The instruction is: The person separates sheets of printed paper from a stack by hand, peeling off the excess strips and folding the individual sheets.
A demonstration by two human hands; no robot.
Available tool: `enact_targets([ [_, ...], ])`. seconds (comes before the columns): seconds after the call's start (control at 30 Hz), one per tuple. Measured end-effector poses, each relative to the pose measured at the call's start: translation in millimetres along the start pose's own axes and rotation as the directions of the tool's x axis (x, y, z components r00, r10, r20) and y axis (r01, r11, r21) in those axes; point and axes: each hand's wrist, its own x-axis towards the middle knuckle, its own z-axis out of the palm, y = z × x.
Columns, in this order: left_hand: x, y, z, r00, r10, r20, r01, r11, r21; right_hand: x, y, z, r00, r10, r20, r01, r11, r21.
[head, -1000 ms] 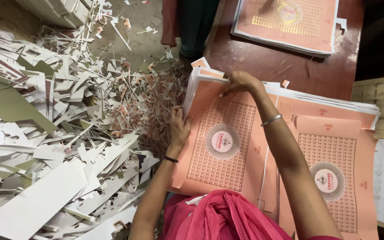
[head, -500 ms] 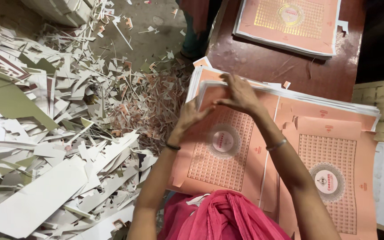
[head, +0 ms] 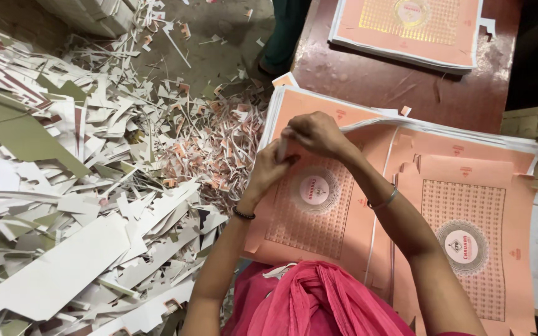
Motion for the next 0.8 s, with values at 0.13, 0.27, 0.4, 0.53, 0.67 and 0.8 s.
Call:
enact_targets([
  [0.13,-5,0,-2,0.998,-0.054,0.032,0.059,0.984,-0.167,7,1,-1,0.924,0.337,0.180,-0.361,0.924,0.126],
  [0.27,-5,-17,1,0.932,-0.261,0.253,0.358,0.772,-0.525,-6,12,-22,0.900,0.288,0.327,-0.349,0.926,0.145],
  [0.4,9,-29,-2,0.920,-0.239,0.310,0.376,0.761,-0.529,-11,18,-32,0.893,0.166,0.419,-0.230,0.967,0.106],
  [0.53,8,-31,-3,0.969,0.248,-0.012,-0.245,0.962,0.119,-6,22,-29,0.841,0.375,0.391,-0.476,0.855,0.203],
  [0.67,-11,-47,-21,0.937,0.342,-0.068,-0.339,0.939,0.054,3,27,-26,0.882,0.313,0.353,-0.433,0.833,0.344],
  [0.8,4,-74,-33,0.932,-0.137,0.337,0.198,0.968,-0.155,13,47,-35,0.818,0.324,0.474,-0.494,0.818,0.293],
])
